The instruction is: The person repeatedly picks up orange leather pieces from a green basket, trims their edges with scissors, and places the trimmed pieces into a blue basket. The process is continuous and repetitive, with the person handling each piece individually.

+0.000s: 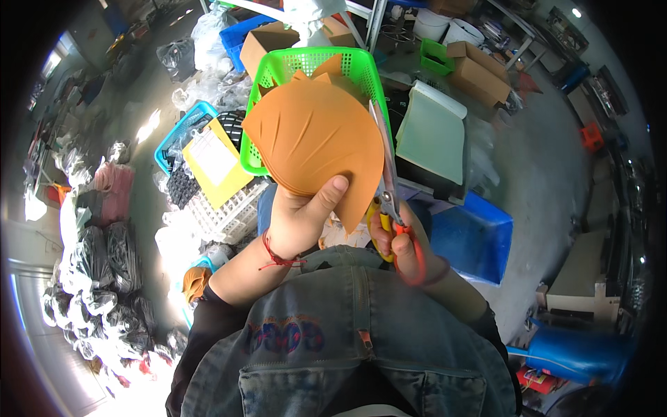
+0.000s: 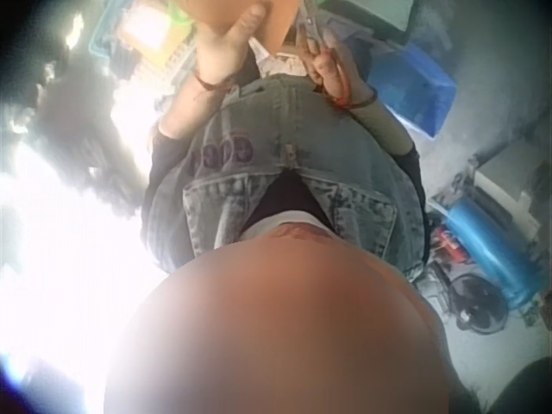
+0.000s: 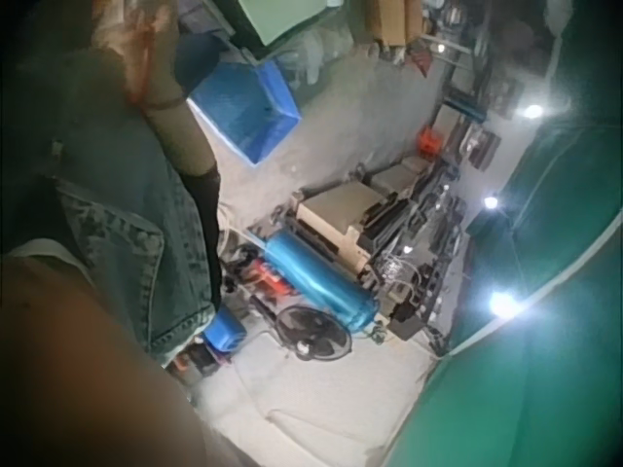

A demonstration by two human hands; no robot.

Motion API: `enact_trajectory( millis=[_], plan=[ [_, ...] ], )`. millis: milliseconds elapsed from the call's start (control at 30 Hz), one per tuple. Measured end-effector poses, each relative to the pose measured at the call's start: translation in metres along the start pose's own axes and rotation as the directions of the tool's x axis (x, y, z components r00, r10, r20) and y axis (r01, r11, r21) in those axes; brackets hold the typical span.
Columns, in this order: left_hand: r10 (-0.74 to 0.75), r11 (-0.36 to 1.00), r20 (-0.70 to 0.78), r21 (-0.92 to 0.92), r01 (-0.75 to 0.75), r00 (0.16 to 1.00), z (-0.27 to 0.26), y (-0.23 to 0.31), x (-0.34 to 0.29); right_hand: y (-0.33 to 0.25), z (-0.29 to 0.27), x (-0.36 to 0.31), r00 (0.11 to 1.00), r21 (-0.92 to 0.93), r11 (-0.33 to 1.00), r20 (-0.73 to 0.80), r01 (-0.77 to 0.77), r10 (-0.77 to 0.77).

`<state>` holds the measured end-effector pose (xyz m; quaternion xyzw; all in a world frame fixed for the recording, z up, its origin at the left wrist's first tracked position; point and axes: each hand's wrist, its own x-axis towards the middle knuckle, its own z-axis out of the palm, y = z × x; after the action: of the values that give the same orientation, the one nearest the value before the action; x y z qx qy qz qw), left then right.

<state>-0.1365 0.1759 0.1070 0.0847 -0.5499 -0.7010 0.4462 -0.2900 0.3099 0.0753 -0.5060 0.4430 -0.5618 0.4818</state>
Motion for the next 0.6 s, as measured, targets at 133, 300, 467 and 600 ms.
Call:
enact_trajectory(
  millis=[133, 300, 467, 600],
  plan=[
    [-0.162, 0.986, 0.165, 0.072, 0.152, 0.973, -0.017, 0.009, 0.002, 0.007, -0.004, 0.001, 0.997, 0.160, 0.987, -0.071, 0.005, 0.006],
    [-0.339, 0.915, 0.418, 0.354, 0.193, 0.843, -0.022, -0.013, -0.005, 0.010, -0.004, 0.012, 0.958, 0.234, 0.971, -0.286, 0.058, 0.012],
    [-0.141, 0.782, 0.090, 0.621, 0.056, 0.986, -0.061, -0.026, 0.067, 0.010, -0.012, 0.009, 0.884, 0.302, 0.953, -0.442, -0.017, 0.156],
    [-0.319, -0.227, -0.173, 0.969, 0.102, 0.932, -0.082, -0.038, 0.143, 0.019, -0.014, 0.010, 0.841, 0.264, 0.963, -0.532, 0.052, 0.101]
  ],
)
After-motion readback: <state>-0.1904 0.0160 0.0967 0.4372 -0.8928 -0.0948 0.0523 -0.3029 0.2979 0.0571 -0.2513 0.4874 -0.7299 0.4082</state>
